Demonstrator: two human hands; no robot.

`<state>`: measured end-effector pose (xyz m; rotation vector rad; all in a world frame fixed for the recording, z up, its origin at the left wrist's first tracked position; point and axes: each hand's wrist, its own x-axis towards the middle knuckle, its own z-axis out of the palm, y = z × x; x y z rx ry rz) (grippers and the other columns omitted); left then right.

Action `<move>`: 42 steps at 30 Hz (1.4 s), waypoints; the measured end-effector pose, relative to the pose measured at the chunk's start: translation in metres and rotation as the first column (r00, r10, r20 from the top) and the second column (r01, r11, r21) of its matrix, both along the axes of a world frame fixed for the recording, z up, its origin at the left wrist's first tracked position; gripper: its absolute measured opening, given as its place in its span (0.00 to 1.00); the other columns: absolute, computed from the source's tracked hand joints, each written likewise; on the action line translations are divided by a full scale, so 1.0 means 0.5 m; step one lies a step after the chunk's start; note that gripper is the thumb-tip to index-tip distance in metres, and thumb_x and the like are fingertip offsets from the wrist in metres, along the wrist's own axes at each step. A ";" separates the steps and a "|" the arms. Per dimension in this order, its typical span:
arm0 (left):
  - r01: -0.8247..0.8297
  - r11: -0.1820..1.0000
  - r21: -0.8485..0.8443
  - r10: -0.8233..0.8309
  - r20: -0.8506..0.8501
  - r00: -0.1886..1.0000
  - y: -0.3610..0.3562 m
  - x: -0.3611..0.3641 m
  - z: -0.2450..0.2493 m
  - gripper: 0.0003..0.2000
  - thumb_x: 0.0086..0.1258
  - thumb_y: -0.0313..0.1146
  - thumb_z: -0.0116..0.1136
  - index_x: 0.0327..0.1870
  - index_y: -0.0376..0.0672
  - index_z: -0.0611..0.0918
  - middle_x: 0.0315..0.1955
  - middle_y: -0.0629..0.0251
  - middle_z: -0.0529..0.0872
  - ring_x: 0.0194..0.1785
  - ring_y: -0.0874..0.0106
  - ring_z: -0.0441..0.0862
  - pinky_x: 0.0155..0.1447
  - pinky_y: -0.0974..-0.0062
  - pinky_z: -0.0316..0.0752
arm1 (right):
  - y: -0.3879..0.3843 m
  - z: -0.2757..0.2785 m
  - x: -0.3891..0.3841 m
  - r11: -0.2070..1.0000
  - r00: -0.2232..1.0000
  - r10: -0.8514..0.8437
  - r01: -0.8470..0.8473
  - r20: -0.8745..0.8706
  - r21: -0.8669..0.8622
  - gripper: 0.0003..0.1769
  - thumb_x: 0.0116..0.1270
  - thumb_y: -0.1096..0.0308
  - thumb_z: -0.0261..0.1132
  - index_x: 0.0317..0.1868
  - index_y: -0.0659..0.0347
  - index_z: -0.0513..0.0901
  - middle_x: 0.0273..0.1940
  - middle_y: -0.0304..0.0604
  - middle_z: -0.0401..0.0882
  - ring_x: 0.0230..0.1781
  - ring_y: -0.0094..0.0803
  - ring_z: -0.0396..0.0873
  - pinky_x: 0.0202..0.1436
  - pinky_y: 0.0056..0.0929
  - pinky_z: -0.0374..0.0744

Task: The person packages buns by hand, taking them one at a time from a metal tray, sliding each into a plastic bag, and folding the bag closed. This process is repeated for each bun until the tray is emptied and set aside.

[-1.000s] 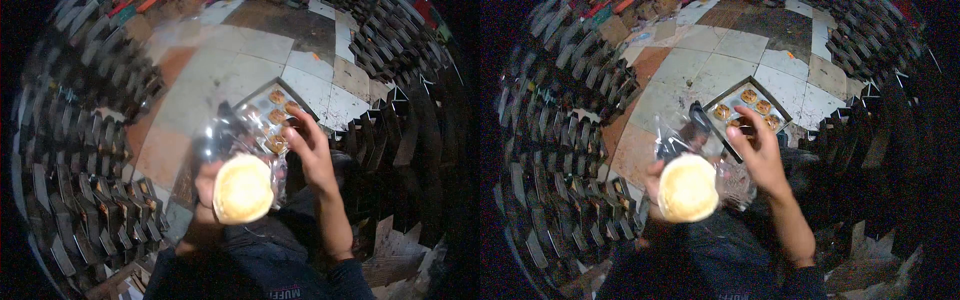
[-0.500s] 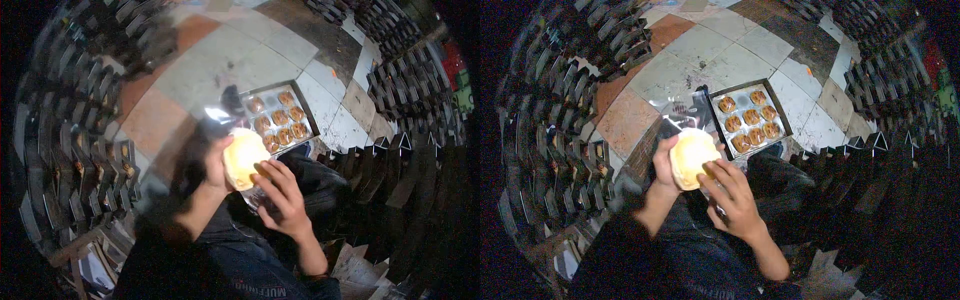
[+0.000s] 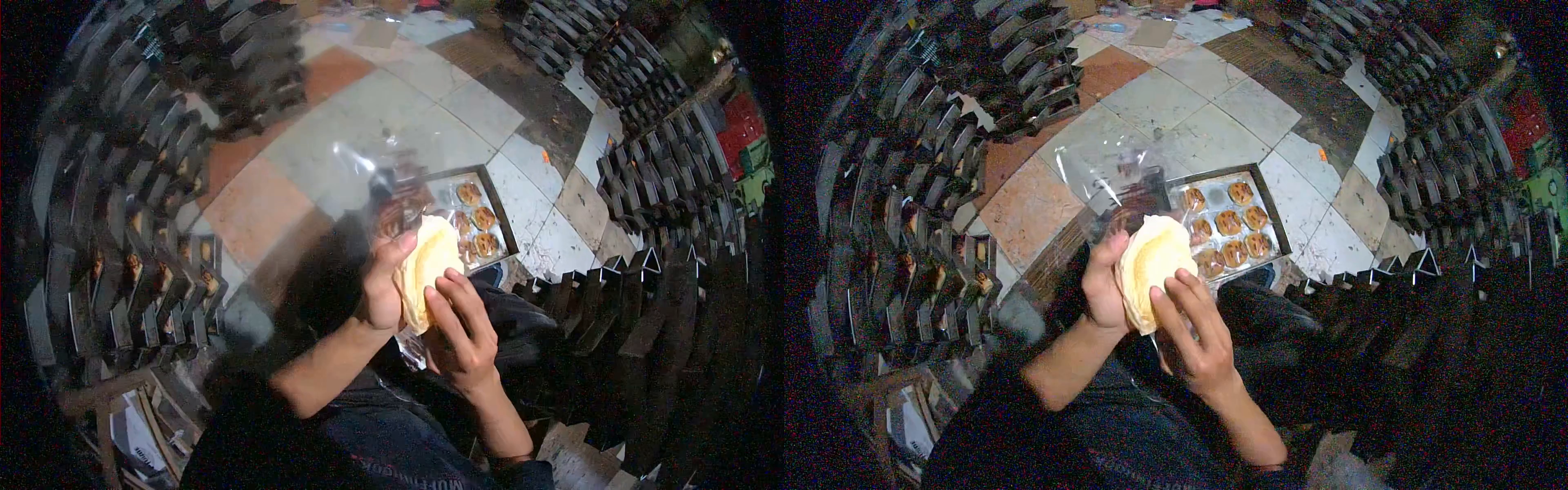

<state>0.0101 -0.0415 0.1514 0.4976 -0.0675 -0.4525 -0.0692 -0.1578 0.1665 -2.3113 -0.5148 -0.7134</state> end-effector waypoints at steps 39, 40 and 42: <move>-0.035 0.993 0.110 0.026 0.081 0.996 -0.007 -0.026 0.024 0.25 0.69 0.44 0.46 0.61 0.34 0.69 0.52 0.50 0.79 0.54 0.60 0.80 0.59 0.64 0.75 | -0.009 0.029 -0.018 0.998 0.998 -0.056 0.057 0.033 -0.021 0.27 0.54 0.74 0.65 0.58 0.64 0.79 0.57 0.56 0.75 0.57 0.51 0.76 0.60 0.46 0.74; -0.056 0.996 0.074 0.050 0.083 0.995 -0.005 -0.022 0.025 0.27 0.69 0.43 0.46 0.63 0.33 0.68 0.55 0.49 0.78 0.57 0.59 0.79 0.62 0.63 0.73 | -0.012 0.022 -0.019 0.998 0.999 -0.041 0.042 0.025 -0.037 0.27 0.55 0.74 0.65 0.58 0.65 0.78 0.59 0.56 0.74 0.59 0.53 0.75 0.61 0.46 0.74; -0.168 0.972 0.166 0.139 0.173 0.975 -0.029 -0.035 0.037 0.27 0.68 0.42 0.46 0.63 0.32 0.67 0.55 0.49 0.78 0.57 0.59 0.78 0.63 0.64 0.72 | -0.014 0.017 -0.016 1.000 1.000 -0.027 0.027 0.013 0.002 0.25 0.58 0.75 0.63 0.59 0.65 0.78 0.63 0.58 0.71 0.64 0.56 0.71 0.65 0.47 0.72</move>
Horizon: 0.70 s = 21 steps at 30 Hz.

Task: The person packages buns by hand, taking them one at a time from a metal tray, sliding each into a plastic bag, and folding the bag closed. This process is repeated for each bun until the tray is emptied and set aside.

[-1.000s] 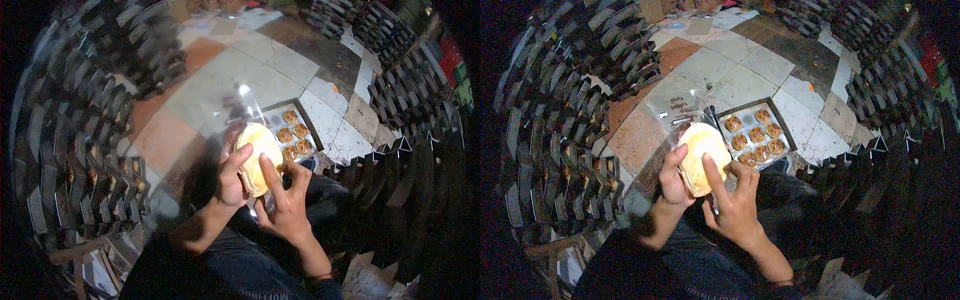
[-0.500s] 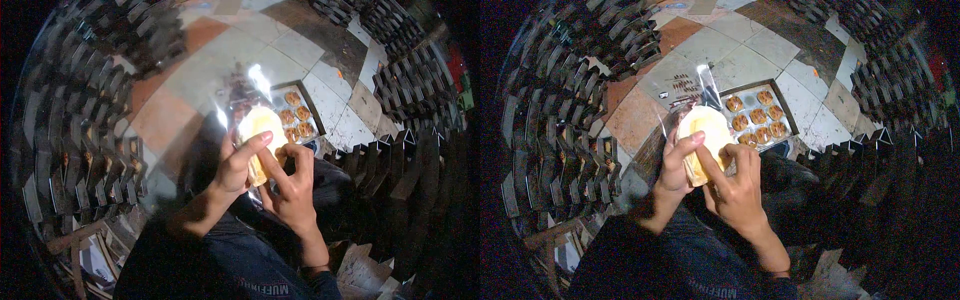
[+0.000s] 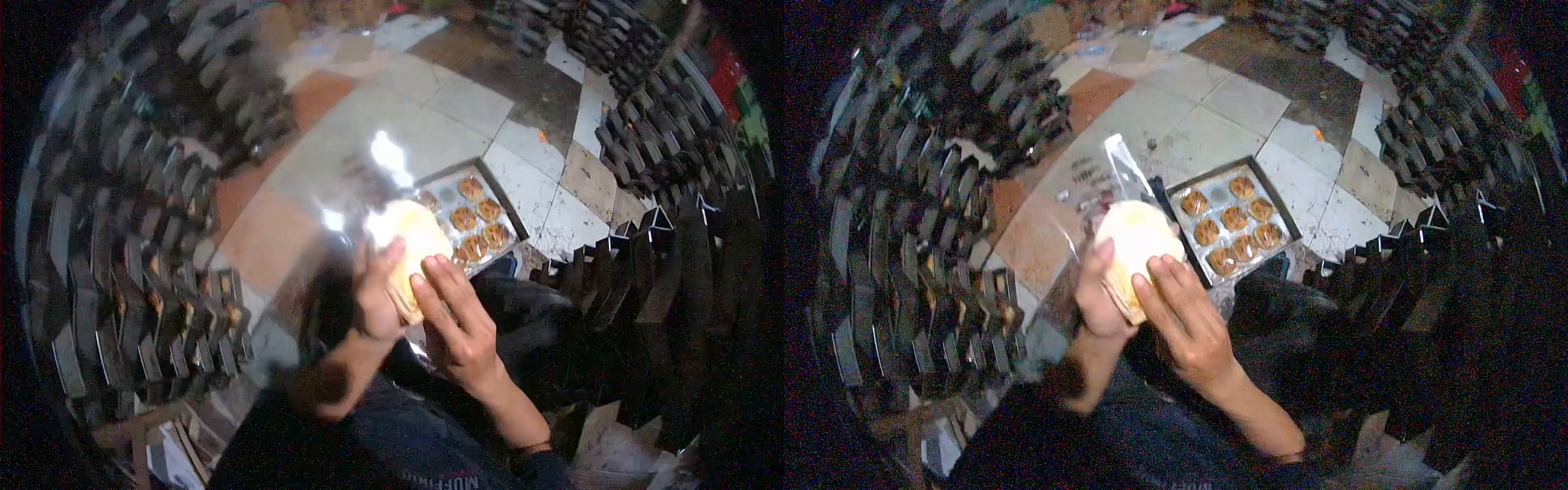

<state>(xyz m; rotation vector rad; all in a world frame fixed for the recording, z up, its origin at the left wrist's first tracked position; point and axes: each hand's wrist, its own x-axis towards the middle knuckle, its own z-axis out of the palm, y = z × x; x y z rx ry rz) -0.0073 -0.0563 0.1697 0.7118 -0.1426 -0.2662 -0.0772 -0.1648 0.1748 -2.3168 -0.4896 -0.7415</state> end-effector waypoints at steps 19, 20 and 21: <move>-0.027 0.992 0.124 0.031 -0.031 0.999 -0.040 -0.011 -0.031 0.34 0.65 0.50 0.43 0.69 0.36 0.62 0.62 0.47 0.72 0.63 0.48 0.72 0.69 0.54 0.66 | -0.002 0.053 0.005 0.988 0.960 -0.073 0.034 -0.269 -0.147 0.38 0.56 0.77 0.58 0.71 0.57 0.64 0.72 0.66 0.50 0.72 0.67 0.49 0.73 0.54 0.57; 0.002 1.000 0.028 0.002 -0.135 0.991 -0.029 0.016 -0.049 0.33 0.66 0.51 0.42 0.68 0.36 0.64 0.60 0.47 0.74 0.61 0.48 0.74 0.67 0.53 0.69 | 0.008 0.038 -0.001 0.991 0.952 -0.070 0.032 -0.299 -0.131 0.40 0.55 0.78 0.58 0.71 0.58 0.61 0.72 0.66 0.50 0.72 0.66 0.50 0.73 0.53 0.58; 0.018 0.998 -0.066 -0.033 -0.240 0.970 -0.010 0.044 -0.061 0.33 0.67 0.53 0.42 0.66 0.36 0.67 0.58 0.48 0.76 0.60 0.48 0.75 0.65 0.51 0.71 | 0.014 0.030 -0.016 0.998 0.945 -0.031 0.011 -0.327 -0.062 0.39 0.54 0.80 0.59 0.70 0.59 0.64 0.70 0.64 0.54 0.72 0.63 0.53 0.73 0.50 0.59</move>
